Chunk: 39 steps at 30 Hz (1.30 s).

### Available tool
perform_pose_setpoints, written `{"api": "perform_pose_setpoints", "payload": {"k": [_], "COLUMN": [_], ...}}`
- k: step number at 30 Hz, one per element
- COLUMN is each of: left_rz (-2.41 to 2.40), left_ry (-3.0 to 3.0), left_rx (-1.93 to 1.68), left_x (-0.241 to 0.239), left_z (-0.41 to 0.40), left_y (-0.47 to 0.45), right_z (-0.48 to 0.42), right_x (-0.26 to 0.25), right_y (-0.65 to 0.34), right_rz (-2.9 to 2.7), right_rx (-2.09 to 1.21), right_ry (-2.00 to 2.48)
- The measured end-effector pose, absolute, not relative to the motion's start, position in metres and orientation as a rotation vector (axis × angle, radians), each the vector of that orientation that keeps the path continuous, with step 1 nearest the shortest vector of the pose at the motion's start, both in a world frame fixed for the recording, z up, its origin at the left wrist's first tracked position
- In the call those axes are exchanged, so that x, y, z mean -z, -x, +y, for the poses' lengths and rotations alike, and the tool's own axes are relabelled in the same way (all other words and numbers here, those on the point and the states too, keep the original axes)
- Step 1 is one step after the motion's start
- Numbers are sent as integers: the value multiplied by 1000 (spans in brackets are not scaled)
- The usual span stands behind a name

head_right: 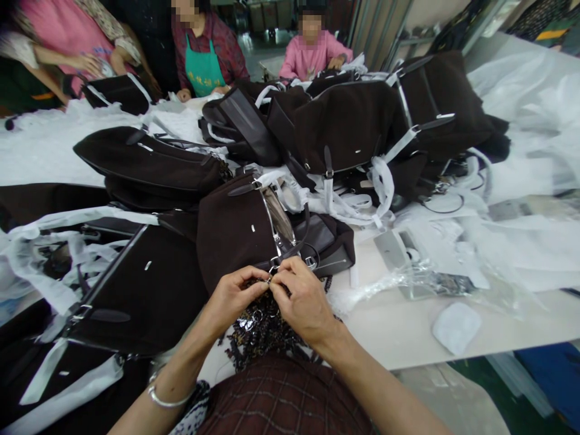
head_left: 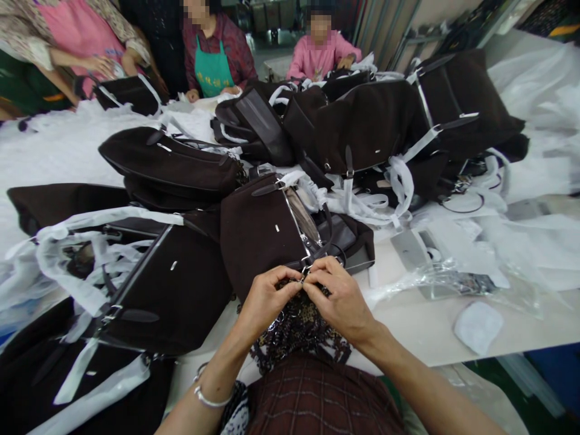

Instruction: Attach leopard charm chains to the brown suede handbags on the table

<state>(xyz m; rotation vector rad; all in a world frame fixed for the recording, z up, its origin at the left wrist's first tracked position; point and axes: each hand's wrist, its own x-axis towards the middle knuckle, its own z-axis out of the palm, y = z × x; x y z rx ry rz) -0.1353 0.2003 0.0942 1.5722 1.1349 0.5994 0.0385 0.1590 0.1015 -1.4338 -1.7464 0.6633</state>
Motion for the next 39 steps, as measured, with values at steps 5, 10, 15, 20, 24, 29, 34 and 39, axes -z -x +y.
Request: {"api": "perform_pose_setpoints", "payload": {"k": [5,10,15,20,24,29,34,39], "left_rz": [1161,1319,1425,1329,1359,1380,1307,1276], "left_ry": [-1710,-1763,-2185,-2274,-1932,-1879,-1726,-1908], "left_rx": [-627,-630,-666,-852,-905,-709,-654,-854], "left_x": [-101,-104,-96,-89,-93,-109,-114,-104], "left_z": [197,192,181,177,181,188,191,179], "left_y": [134,130,130,129,125,126,127,120], "right_z": [159,158,154,154,153,150,148,145], "right_x": [-101,-94,-88,-90,-88,-81,-83,-89], "right_y": [-34,-27,-20,-15,-14,-13,-17,-23], "right_rz": [-1746,-1771,-1790,-1573,-1459,-1552,-1576,-1630], "right_rx": [-645,-545,-489,-524,-565,-515,-556,-552], "right_ry": [1464,1477,1491,1461,1481,1467,1445,1398]}}
